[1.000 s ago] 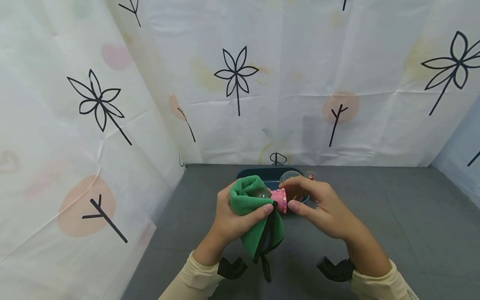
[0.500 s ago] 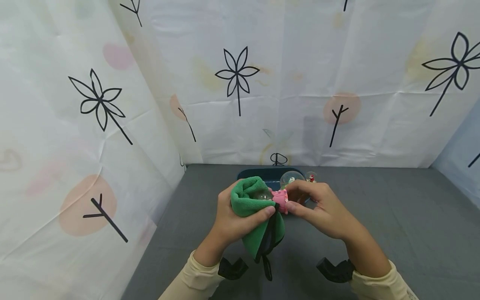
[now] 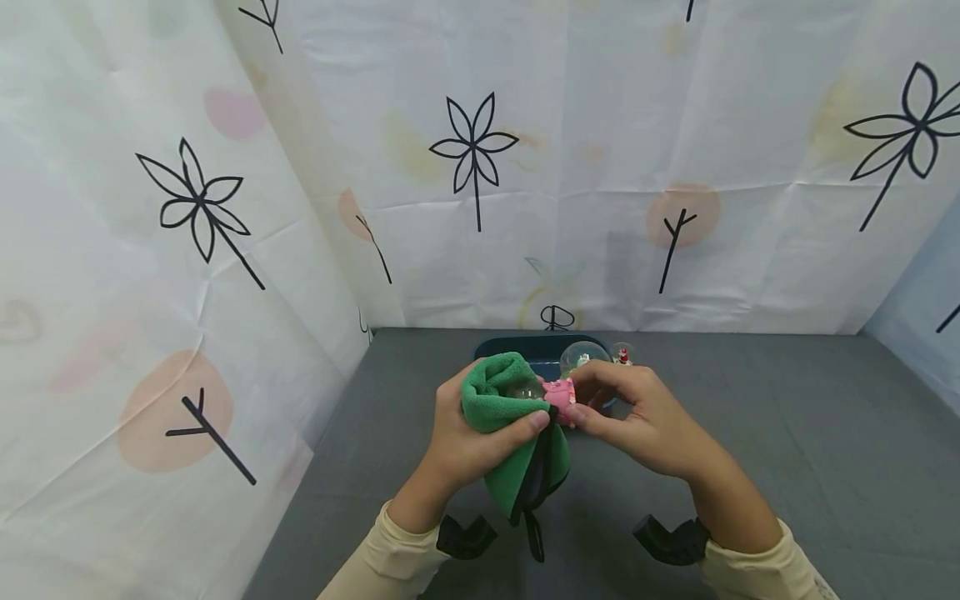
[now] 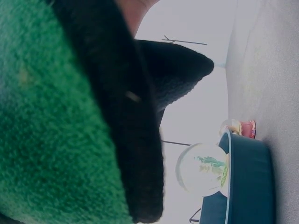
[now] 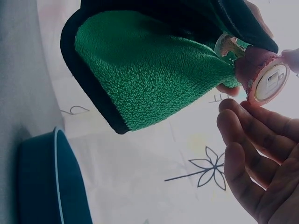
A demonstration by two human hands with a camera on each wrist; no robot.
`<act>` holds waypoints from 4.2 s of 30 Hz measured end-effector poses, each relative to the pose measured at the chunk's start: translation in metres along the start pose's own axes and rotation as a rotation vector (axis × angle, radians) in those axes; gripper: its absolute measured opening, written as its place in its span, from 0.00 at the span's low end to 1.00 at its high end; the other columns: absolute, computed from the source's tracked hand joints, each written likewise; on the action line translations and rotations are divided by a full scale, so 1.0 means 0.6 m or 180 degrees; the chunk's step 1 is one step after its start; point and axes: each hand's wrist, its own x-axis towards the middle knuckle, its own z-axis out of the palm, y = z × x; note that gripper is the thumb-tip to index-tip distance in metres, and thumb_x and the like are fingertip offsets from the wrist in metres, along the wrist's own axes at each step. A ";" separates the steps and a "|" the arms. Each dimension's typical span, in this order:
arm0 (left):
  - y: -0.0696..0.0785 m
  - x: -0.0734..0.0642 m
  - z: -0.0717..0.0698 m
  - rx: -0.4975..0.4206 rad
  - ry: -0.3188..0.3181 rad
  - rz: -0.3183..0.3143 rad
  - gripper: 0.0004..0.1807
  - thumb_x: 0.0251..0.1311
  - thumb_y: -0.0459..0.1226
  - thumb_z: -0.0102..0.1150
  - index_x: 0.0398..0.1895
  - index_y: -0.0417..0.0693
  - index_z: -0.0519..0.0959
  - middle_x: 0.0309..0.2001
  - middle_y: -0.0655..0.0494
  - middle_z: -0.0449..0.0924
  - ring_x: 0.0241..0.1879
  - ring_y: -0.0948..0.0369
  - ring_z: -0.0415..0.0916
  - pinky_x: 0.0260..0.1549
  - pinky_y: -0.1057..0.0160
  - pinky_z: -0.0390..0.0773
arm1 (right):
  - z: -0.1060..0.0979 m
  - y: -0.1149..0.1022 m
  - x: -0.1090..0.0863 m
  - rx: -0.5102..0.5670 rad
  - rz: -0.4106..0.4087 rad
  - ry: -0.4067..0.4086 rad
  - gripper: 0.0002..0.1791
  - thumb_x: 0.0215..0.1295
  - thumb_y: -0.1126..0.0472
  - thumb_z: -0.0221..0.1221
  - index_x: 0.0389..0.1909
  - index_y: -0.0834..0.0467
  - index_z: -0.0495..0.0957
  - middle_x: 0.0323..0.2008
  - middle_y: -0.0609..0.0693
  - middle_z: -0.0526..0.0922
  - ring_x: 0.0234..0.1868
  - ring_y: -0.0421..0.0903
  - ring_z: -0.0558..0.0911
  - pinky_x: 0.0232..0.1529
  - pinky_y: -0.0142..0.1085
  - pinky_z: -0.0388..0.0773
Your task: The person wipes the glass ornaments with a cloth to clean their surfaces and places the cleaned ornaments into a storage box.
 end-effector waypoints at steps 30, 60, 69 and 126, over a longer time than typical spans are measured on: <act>0.001 0.000 -0.002 -0.0110 -0.0072 -0.0019 0.18 0.54 0.30 0.78 0.48 0.44 0.84 0.40 0.45 0.87 0.36 0.56 0.87 0.35 0.55 0.91 | 0.003 0.010 0.001 0.0233 -0.0771 0.0222 0.26 0.54 0.67 0.79 0.53 0.58 0.83 0.39 0.48 0.86 0.33 0.40 0.82 0.36 0.29 0.85; -0.006 0.003 -0.004 -0.0151 -0.0034 -0.0052 0.14 0.56 0.30 0.77 0.44 0.45 0.84 0.38 0.46 0.86 0.36 0.56 0.87 0.35 0.56 0.90 | 0.007 0.003 0.012 -0.0086 -0.1132 0.0377 0.24 0.62 0.57 0.76 0.56 0.59 0.81 0.47 0.50 0.85 0.41 0.39 0.79 0.41 0.28 0.80; -0.007 0.003 -0.004 -0.0120 0.0055 -0.0080 0.15 0.55 0.31 0.78 0.45 0.45 0.84 0.38 0.46 0.87 0.36 0.56 0.87 0.36 0.56 0.90 | 0.001 0.000 0.001 -0.0241 -0.0503 0.0289 0.30 0.52 0.68 0.77 0.58 0.53 0.82 0.44 0.43 0.86 0.37 0.37 0.81 0.37 0.32 0.82; -0.003 0.004 -0.004 -0.0292 -0.0037 -0.0049 0.15 0.55 0.29 0.76 0.45 0.43 0.84 0.40 0.43 0.88 0.38 0.53 0.89 0.36 0.57 0.90 | 0.008 0.002 0.002 -0.0224 -0.0489 0.0228 0.22 0.55 0.69 0.76 0.50 0.49 0.85 0.37 0.40 0.85 0.33 0.36 0.80 0.34 0.31 0.83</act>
